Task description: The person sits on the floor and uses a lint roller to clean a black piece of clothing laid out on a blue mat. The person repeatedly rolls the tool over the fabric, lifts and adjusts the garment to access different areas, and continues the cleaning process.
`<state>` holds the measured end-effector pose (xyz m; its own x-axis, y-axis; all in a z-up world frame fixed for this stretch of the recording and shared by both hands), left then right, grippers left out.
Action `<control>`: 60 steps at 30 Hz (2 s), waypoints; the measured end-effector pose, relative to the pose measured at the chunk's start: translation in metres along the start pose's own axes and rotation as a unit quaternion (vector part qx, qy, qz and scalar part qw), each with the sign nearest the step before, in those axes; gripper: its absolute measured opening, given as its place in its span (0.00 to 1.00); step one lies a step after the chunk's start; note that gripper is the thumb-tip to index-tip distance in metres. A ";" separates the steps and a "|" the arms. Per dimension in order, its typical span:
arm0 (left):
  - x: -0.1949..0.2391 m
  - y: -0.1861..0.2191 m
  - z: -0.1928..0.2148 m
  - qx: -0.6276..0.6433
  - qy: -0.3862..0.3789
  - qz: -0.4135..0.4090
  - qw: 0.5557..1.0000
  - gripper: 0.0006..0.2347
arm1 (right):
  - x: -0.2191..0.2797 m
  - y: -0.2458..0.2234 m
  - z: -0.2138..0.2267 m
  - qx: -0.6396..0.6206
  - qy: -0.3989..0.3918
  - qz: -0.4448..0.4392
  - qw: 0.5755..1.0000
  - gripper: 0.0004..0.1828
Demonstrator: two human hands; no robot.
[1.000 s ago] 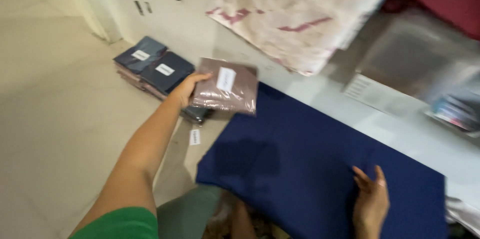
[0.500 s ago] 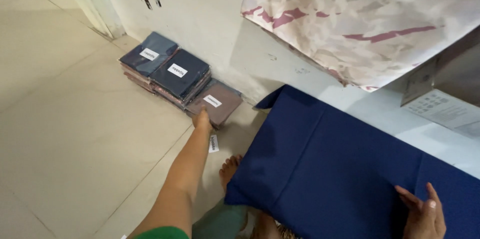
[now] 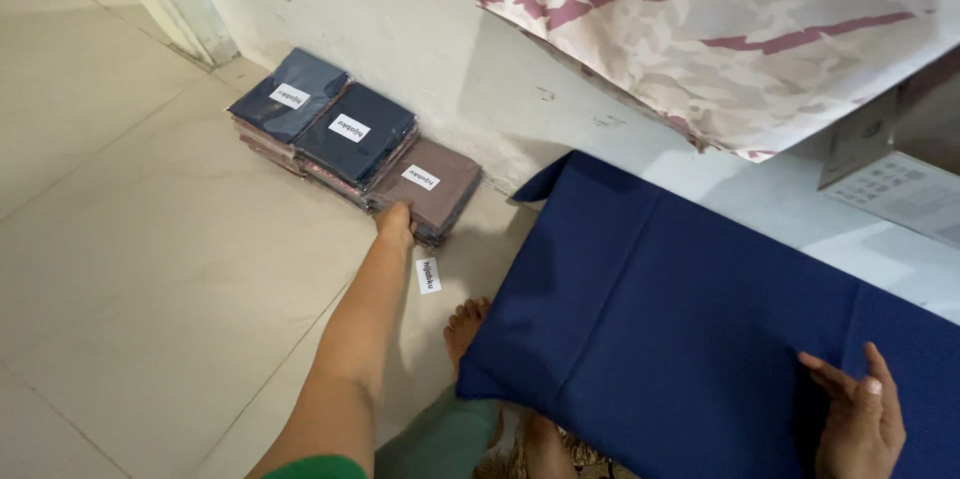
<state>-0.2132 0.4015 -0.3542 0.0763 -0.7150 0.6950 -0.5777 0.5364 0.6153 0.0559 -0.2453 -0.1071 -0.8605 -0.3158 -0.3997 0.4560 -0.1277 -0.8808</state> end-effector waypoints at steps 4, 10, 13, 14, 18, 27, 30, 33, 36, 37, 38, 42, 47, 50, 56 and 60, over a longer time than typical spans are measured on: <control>0.004 0.007 0.006 -0.111 0.034 -0.052 0.992 0.23 | 0.000 -0.027 -0.005 0.010 -0.013 -0.003 1.000 0.28; 0.060 0.027 0.015 -0.092 0.131 -0.043 0.986 0.27 | -0.003 -0.035 -0.004 0.043 -0.025 -0.026 0.998 0.28; 0.075 0.027 0.010 -0.081 0.104 -0.077 0.988 0.26 | -0.006 -0.039 -0.001 0.033 -0.012 -0.067 0.997 0.27; 0.087 0.031 0.007 -0.217 0.135 -0.077 0.964 0.27 | -0.007 -0.045 -0.001 0.061 -0.012 -0.085 0.994 0.27; 0.102 0.003 -0.024 -0.344 0.109 -0.325 0.874 0.40 | -0.006 -0.050 0.011 0.121 -0.012 -0.074 0.990 0.32; 0.448 -0.054 -0.066 -0.406 -0.409 -0.517 0.633 0.32 | -0.024 0.002 0.086 0.011 0.019 -0.058 0.998 0.22; 0.546 -0.101 -0.049 -0.428 -0.498 -0.458 0.599 0.28 | -0.010 0.028 0.190 0.185 0.116 -0.052 0.974 0.20; 0.590 -0.160 -0.023 -0.423 -0.577 -0.462 0.524 0.29 | 0.024 0.061 0.304 0.374 0.232 -0.153 0.885 0.21; 0.625 -0.214 0.009 -0.425 -0.634 -0.427 0.486 0.27 | 0.085 0.103 0.401 0.548 0.341 -0.192 0.739 0.33; 0.642 -0.222 0.020 -0.423 -0.637 -0.424 0.486 0.27 | 0.100 0.122 0.412 0.551 0.342 -0.192 0.736 0.33; 0.657 -0.232 0.032 -0.443 -0.657 -0.382 0.476 0.26 | 0.122 0.141 0.427 0.556 0.419 -0.254 0.671 0.43; 0.707 -0.243 0.064 -0.516 -0.689 -0.272 0.431 0.23 | 0.162 0.117 0.442 0.480 0.484 -0.427 0.595 0.60; 0.701 -0.258 0.063 -0.515 -0.680 -0.270 0.447 0.19 | 0.130 0.077 0.430 0.556 0.482 -0.211 0.643 0.40; 0.689 -0.267 0.058 -0.515 -0.668 -0.273 0.462 0.18 | 0.085 0.073 0.397 0.588 0.386 -0.043 0.709 0.33; 0.677 -0.271 0.061 -0.457 -0.698 -0.306 0.459 0.16 | 0.039 0.150 0.339 0.532 0.072 -0.198 0.820 0.52; 0.671 -0.257 0.061 -0.449 -0.706 -0.293 0.463 0.15 | 0.036 0.154 0.352 0.571 0.206 -0.118 0.786 0.15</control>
<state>-0.0633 -0.2436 -0.0695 -0.9669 -0.0969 -0.2358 -0.1754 -0.4185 0.8911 0.1754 -0.6077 -0.1676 -0.8446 0.1449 -0.5154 -0.0240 -0.9719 -0.2340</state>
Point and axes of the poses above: each hand's wrist, its own x-axis away from the middle knuckle, its own z-axis out of the back of the hand, y = z × x, the point moved 4 cm from there along -x, towards the middle knuckle, and after that the axes turned 13 degrees about x, right-handed, at the moved point
